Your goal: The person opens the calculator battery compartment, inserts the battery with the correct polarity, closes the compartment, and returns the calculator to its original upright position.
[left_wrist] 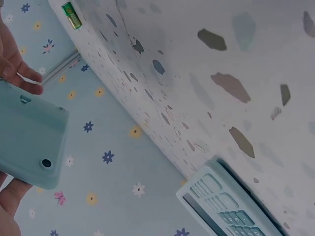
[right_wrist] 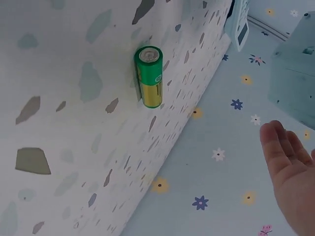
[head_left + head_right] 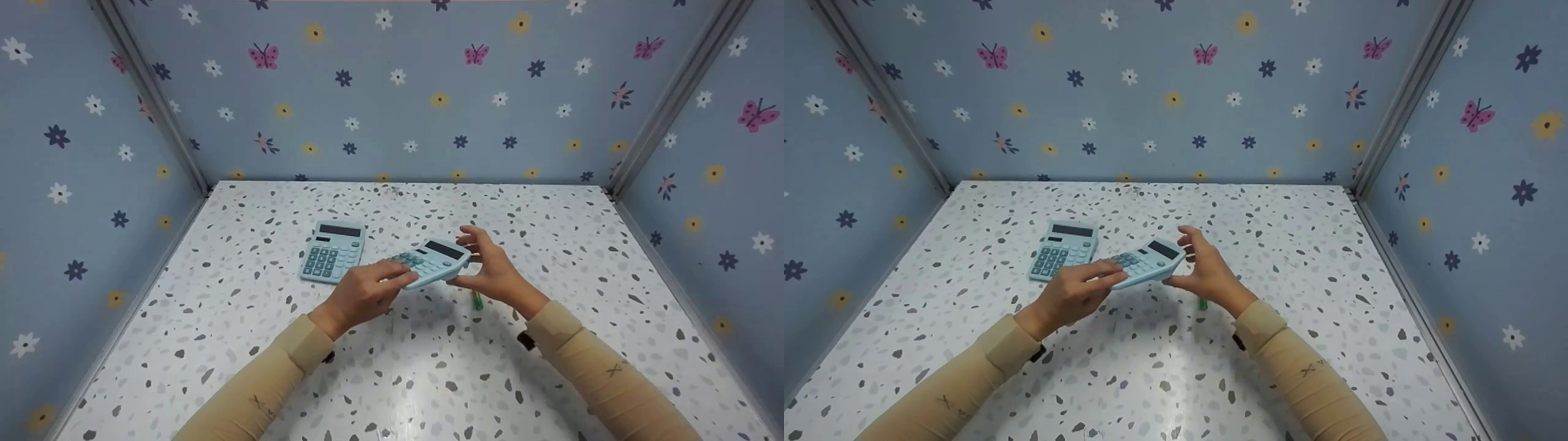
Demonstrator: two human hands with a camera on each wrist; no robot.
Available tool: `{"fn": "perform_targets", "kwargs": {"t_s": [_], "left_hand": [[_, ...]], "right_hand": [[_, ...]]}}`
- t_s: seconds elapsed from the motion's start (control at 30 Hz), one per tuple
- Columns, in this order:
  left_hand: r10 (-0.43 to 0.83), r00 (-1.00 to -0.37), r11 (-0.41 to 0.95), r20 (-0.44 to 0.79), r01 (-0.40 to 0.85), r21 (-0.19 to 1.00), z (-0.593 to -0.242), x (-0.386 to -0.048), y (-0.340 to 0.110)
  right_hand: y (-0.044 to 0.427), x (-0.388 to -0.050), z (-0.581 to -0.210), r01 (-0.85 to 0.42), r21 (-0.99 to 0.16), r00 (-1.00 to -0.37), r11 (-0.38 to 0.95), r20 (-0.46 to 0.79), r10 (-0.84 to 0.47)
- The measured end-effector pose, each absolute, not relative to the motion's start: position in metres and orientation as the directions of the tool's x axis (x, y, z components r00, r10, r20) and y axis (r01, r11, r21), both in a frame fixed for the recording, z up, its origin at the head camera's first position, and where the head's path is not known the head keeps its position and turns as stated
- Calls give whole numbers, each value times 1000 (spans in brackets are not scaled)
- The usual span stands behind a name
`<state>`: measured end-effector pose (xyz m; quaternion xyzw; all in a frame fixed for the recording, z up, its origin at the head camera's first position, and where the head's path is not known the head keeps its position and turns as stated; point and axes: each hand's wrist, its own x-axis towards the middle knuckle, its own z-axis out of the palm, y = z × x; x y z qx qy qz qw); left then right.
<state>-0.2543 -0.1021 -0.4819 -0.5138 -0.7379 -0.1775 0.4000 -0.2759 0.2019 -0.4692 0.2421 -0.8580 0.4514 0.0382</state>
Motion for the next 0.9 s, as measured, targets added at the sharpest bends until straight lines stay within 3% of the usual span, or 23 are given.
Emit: {"fn": "perform_targets", "kwargs": {"t_s": [0.27, 0.5, 0.67, 0.9], "left_hand": [[640, -112, 433, 760, 870, -237, -482, -256, -102], [672, -68, 456, 737, 822, -340, -485, -258, -102], [683, -17, 451, 730, 797, -403, -487, -260, -102], [675, 27, 448, 738, 779, -439, -490, -266, -101]], "right_hand": [[207, -277, -468, -116, -961, -916, 250, 6, -402], [202, -277, -470, 185, -983, -896, -22, -159, -414], [195, -272, -468, 287, -943, -891, -171, -196, -410], [189, -268, -464, 307, -910, -914, -279, -200, -354]]}}
